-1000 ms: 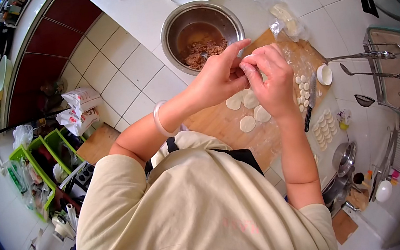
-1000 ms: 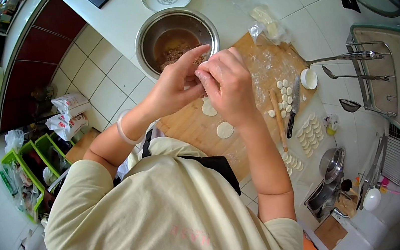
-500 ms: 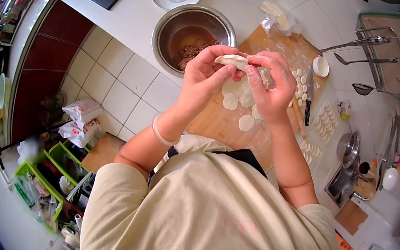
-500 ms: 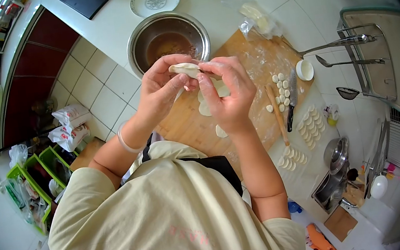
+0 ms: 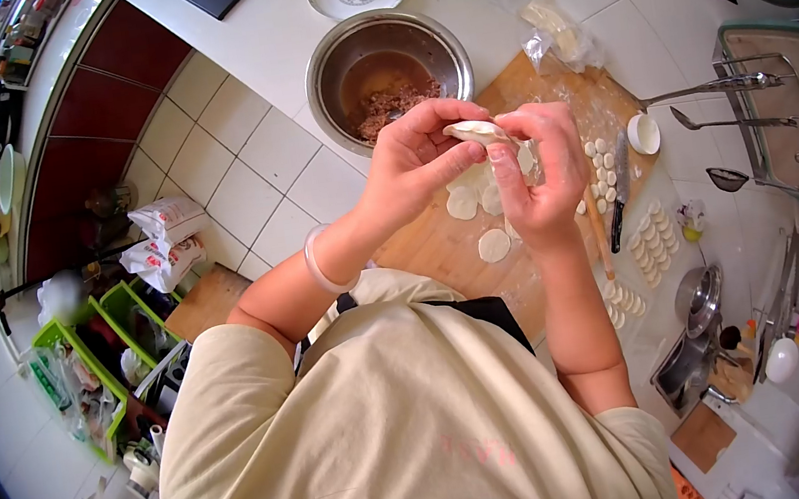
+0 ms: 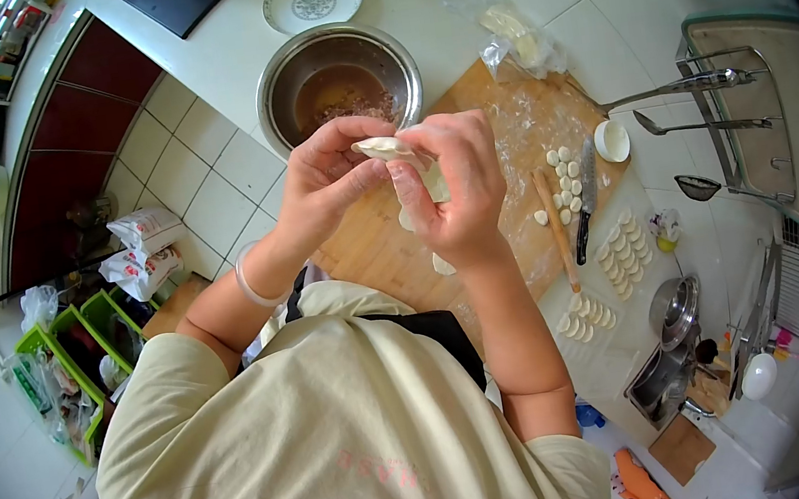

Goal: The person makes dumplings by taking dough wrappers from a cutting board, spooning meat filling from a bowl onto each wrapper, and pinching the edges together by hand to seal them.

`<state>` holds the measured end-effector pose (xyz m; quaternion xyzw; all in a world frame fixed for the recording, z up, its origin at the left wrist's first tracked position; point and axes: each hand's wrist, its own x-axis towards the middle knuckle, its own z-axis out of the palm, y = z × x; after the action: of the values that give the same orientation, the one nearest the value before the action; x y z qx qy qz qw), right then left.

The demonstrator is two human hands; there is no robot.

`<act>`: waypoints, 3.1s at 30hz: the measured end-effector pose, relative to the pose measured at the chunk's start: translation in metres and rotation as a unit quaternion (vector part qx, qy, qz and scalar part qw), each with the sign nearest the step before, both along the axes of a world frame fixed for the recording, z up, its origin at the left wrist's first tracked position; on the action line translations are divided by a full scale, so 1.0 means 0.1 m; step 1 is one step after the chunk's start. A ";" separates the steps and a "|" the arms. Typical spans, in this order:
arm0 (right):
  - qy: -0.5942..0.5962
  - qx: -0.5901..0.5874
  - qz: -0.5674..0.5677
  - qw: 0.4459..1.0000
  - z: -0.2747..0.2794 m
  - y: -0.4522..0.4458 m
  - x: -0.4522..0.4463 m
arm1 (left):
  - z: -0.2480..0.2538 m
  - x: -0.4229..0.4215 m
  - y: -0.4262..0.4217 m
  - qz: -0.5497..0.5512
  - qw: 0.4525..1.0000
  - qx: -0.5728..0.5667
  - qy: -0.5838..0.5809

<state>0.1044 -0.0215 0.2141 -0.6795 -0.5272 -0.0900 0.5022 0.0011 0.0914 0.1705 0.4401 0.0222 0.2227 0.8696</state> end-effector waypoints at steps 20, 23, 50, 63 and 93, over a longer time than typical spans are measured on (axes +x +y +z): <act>-0.032 0.020 -0.060 0.997 -0.08 -0.05 -0.01 | -0.02 0.04 -0.08 0.004 0.998 -0.059 0.006; 0.013 0.056 -0.058 0.997 -0.09 -0.01 -0.05 | 0.01 0.04 -0.09 0.001 0.996 -0.094 0.009; 0.019 -0.018 -0.043 0.999 0.06 -0.37 -0.03 | 0.40 0.07 -0.17 -0.007 0.947 0.307 0.098; 0.038 -0.059 -0.052 0.996 0.12 -0.70 -0.15 | 0.47 0.05 -0.44 -0.047 0.933 0.347 0.086; 0.189 -0.058 -0.034 0.980 0.13 -1.19 -0.15 | 0.34 0.14 -0.89 -0.275 0.952 -0.069 0.111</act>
<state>0.0891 -0.1406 0.2275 -0.7296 -0.4041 0.0537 0.5492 0.0154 0.0025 0.2048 0.3899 0.0119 -0.0778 0.9175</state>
